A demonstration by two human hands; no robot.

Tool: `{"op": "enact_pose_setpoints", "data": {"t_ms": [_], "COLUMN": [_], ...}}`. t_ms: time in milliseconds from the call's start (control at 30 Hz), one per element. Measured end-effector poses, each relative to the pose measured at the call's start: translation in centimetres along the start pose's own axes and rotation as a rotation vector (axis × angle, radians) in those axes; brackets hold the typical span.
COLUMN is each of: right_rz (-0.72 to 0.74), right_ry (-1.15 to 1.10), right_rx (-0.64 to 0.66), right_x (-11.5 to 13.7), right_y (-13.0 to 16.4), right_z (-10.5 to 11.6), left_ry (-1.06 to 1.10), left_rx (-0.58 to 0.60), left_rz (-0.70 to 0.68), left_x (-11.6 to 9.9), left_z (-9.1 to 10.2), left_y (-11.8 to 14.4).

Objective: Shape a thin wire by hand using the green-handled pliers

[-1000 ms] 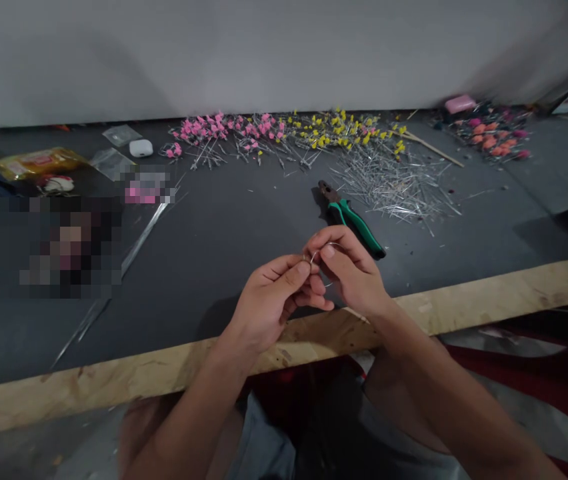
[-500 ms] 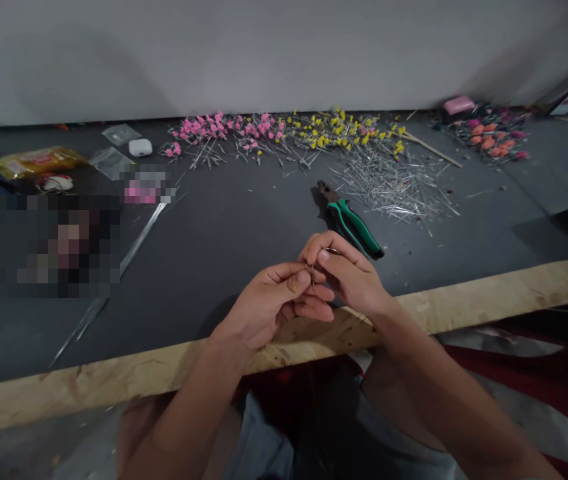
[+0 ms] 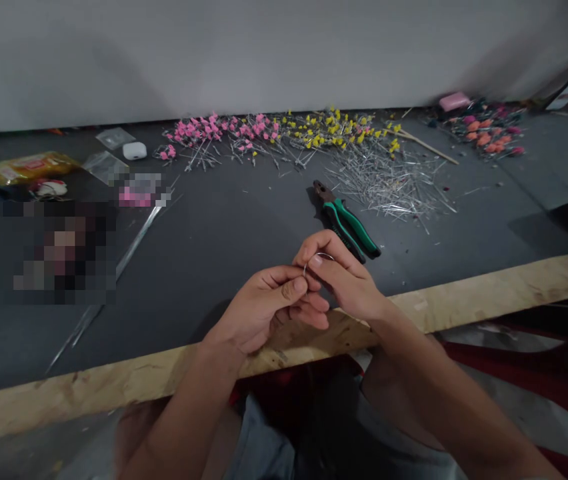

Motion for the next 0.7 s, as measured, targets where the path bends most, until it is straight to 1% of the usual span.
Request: {"op": "enact_pose_setpoints", "data": {"t_ms": [233, 333, 500, 600, 700], "right_rz": [-0.009, -0.022, -0.119, -0.154, -0.118], "right_ry": [0.024, 0.004, -0.051, -0.097, -0.090], "right_rx": [0.003, -0.001, -0.007, 0.005, -0.001], "right_x": [-0.2, -0.3, -1.1, -1.5, -1.2], "right_y": [0.0, 0.1, 0.2, 0.3, 0.2], "right_z": [0.1, 0.1, -0.1, -0.4, -0.3], "left_ry": [-0.013, -0.013, -0.026, -0.066, -0.073], "left_rx": [-0.036, -0.025, -0.011, -0.053, -0.117], "left_rz": [0.002, -0.020, -0.059, -0.073, -0.050], "left_x": [0.1, 0.0, -0.4, -0.7, -0.6], "left_z": [0.5, 0.4, 0.1, 0.4, 1.0], "left_y": [0.0, -0.1, -0.2, -0.2, 0.0]}}
Point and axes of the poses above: each hand's wrist, its own y-axis away from the middle knuckle, its own z-axis out of the back of the hand, x = y × z, the point moved 10 cm from there along -y, towards the middle knuckle, and after that the axes turned 6 degrees about -y, right-handed, at the moved point
